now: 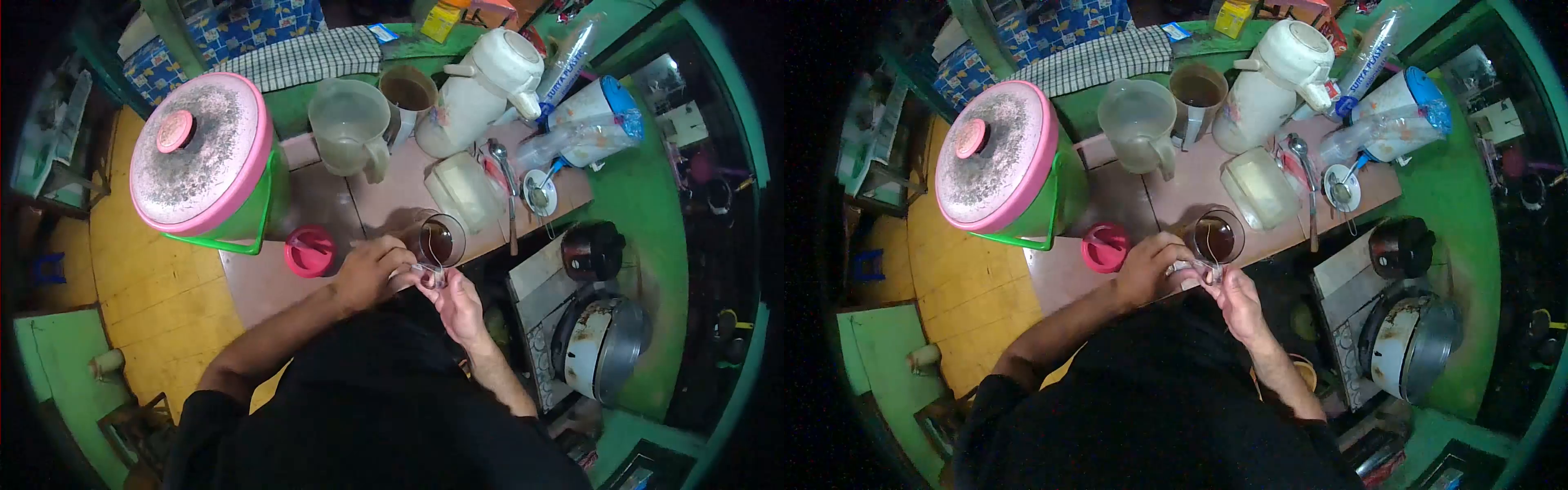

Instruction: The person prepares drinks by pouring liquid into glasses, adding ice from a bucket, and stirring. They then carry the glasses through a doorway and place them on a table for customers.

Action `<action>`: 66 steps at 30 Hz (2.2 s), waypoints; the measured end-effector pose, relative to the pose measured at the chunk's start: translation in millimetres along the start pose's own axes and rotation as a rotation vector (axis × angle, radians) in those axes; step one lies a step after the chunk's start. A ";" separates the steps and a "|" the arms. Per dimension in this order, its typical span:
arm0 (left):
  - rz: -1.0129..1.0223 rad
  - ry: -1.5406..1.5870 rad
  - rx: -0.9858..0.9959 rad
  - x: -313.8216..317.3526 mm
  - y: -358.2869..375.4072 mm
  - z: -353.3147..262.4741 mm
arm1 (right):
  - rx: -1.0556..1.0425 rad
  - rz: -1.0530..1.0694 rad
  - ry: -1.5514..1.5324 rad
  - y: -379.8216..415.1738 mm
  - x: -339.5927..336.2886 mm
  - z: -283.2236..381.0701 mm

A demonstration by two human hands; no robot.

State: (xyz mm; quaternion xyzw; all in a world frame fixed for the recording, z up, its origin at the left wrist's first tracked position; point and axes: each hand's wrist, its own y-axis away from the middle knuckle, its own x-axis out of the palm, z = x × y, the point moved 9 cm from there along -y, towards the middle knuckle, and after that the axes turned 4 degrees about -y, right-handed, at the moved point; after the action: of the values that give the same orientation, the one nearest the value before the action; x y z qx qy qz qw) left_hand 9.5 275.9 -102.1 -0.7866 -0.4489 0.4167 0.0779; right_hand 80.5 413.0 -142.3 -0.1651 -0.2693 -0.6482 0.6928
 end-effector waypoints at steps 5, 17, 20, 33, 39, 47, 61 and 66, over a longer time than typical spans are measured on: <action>-0.082 -0.121 0.108 -2.0 4.3 4.4 | 0.064 -0.084 0.124 -3.2 20.8 4.9; 0.042 0.104 -0.045 -19.2 -4.2 -4.7 | 0.006 -0.143 0.198 -12.1 6.8 10.6; 0.241 0.248 -0.055 -46.1 1.6 -32.7 | 0.003 -0.177 0.216 -11.4 -1.9 11.9; 0.505 0.391 -0.501 28.5 61.6 47.2 | -0.065 -0.271 0.414 -13.0 -11.9 20.3; 0.605 0.248 -0.280 56.8 52.8 31.4 | -0.011 -0.451 0.932 -3.7 -50.2 21.2; 0.086 0.216 -0.441 -126.3 54.9 23.3 | 0.153 -0.179 1.079 6.1 -83.5 26.9; -0.648 0.010 -0.260 -322.1 12.4 76.2 | 0.343 0.059 1.439 -32.4 -59.2 23.0; -0.498 0.010 -0.518 -309.8 16.8 90.1 | 0.402 0.141 1.495 -46.3 -45.8 18.7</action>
State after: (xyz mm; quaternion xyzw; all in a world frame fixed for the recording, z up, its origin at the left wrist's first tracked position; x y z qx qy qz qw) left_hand -122.4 4.5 13.3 -0.6487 -0.7172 0.2536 -0.0227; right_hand 31.2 456.0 -159.9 0.4281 0.1681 -0.4805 0.7467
